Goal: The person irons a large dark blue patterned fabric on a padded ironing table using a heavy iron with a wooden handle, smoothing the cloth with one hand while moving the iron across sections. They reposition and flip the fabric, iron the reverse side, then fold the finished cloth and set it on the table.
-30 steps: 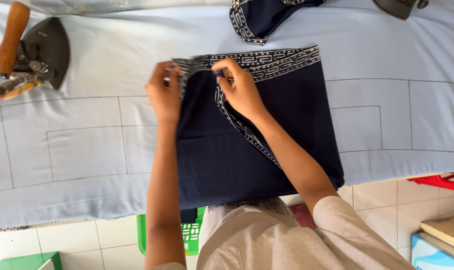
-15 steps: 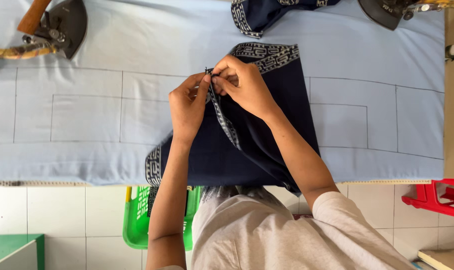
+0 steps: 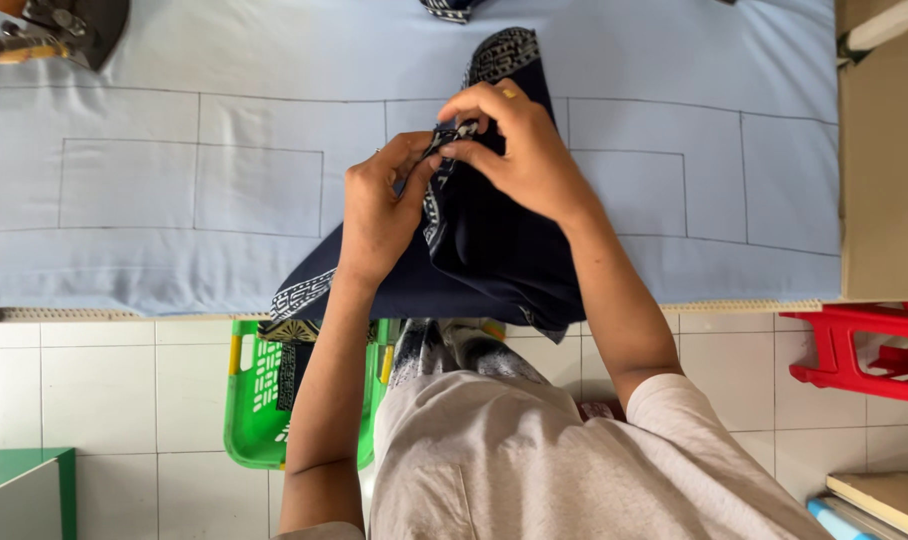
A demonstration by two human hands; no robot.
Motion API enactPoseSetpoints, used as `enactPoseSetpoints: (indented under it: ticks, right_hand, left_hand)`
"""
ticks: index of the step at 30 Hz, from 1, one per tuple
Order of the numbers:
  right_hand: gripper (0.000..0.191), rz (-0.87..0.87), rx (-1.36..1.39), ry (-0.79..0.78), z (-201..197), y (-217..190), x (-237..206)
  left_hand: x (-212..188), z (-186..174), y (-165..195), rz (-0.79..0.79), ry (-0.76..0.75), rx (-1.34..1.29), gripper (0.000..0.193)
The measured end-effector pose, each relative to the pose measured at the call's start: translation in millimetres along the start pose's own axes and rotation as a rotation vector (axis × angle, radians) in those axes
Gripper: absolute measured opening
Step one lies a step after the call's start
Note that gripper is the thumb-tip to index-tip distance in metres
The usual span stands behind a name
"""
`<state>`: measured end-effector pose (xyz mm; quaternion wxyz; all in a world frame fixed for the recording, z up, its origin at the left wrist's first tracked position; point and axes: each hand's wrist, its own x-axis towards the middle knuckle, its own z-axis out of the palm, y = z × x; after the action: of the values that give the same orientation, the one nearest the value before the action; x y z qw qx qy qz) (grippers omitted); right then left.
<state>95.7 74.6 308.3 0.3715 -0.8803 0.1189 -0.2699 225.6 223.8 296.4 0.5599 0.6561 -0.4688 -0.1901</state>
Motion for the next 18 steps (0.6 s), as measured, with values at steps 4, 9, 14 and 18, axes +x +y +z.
enactPoseSetpoints:
  ticks: [4, 9, 14, 18]
  right_hand:
    - [0.016, 0.071, 0.060, 0.006, -20, -5, -27]
    - [0.023, 0.145, 0.159, 0.021, -33, -16, -52]
    - [0.032, 0.085, 0.177, -0.135, -52, -7, -74]
    - [0.033, 0.124, -0.245, -0.327, -56, 31, -86]
  left_hand:
    - [-20, 22, 18, -0.008, 0.040, -0.025, 0.018]
    - [-40, 44, 37, 0.070, 0.061, -0.085, 0.019]
    - [-56, 55, 55, 0.015, 0.145, 0.068, 0.014]
    - [-76, 49, 76, 0.054, 0.211, 0.071, 0.010]
